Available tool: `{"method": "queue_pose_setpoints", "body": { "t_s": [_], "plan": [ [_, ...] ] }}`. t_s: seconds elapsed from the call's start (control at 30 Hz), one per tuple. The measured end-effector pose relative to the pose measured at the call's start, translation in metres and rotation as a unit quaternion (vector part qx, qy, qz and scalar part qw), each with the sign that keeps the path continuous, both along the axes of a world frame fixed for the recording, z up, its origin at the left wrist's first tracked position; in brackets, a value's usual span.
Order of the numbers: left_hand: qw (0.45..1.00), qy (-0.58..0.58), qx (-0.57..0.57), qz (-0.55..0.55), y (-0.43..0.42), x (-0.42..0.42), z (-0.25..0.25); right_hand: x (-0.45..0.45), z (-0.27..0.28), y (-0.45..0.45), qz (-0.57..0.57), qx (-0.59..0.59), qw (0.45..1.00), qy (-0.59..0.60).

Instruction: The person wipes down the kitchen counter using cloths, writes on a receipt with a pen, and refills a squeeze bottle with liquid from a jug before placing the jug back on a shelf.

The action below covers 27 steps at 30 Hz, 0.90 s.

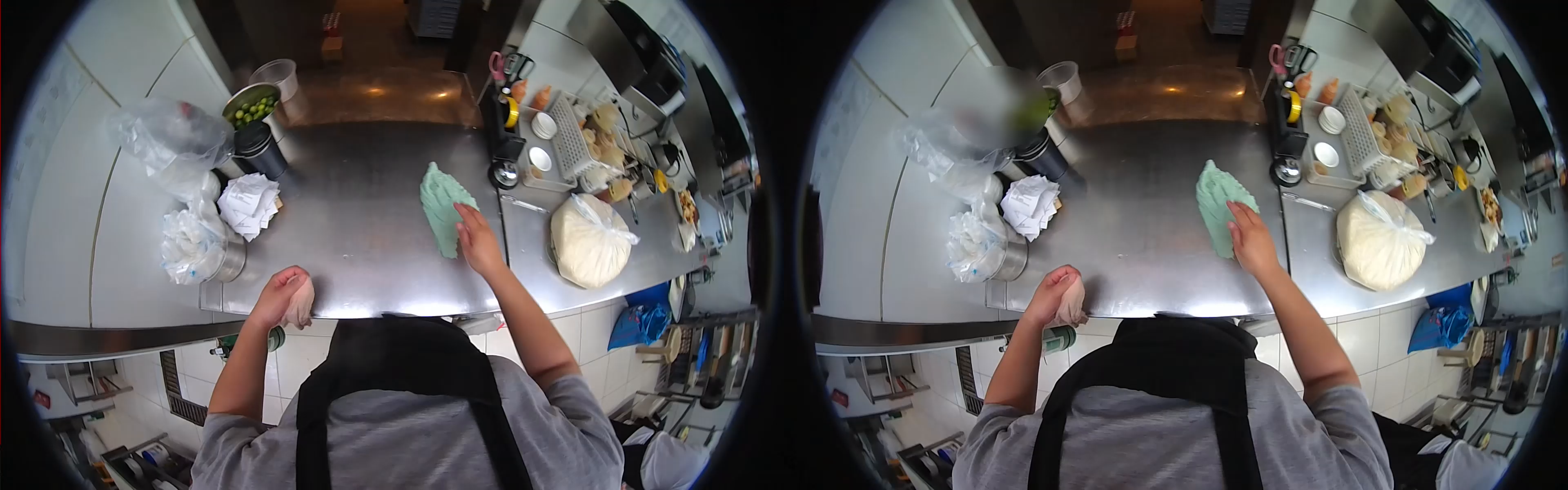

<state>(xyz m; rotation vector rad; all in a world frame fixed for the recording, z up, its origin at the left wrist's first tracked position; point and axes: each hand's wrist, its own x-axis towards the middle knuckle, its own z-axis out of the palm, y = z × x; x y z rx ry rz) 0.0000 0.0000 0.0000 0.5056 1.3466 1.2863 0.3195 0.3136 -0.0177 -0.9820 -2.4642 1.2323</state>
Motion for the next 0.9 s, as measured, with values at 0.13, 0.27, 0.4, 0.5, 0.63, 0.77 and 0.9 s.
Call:
{"method": "queue_pose_setpoints", "body": {
  "t_s": [0.13,0.27,0.4,0.5,0.63,0.77,0.9],
  "plan": [
    [0.991,0.081,-0.074,0.076,-0.072,-0.023,0.0,-0.091,-0.03,0.003,0.034,0.247,0.949,-0.192],
    [0.974,0.085,-0.1,0.185,-0.112,-0.015,-0.023,-0.188,-0.041,0.066,-0.093,0.283,0.921,-0.251],
    [0.947,0.058,-0.113,0.295,-0.134,0.005,-0.021,-0.315,-0.05,0.069,-0.047,0.281,0.939,-0.194],
    [0.947,0.081,-0.128,0.283,-0.146,0.019,-0.018,-0.37,-0.046,-0.026,0.129,0.328,0.921,-0.166],
    [0.944,0.07,-0.131,0.295,-0.15,0.024,-0.012,-0.329,-0.051,-0.12,0.258,0.304,0.915,-0.058],
    [0.942,0.092,-0.135,0.294,-0.15,0.024,-0.007,-0.31,-0.043,-0.031,0.244,0.352,0.898,-0.103],
    [0.941,0.097,-0.15,0.288,-0.159,0.026,-0.005,-0.269,-0.062,0.135,-0.069,0.378,0.89,-0.248]
  ]
}}
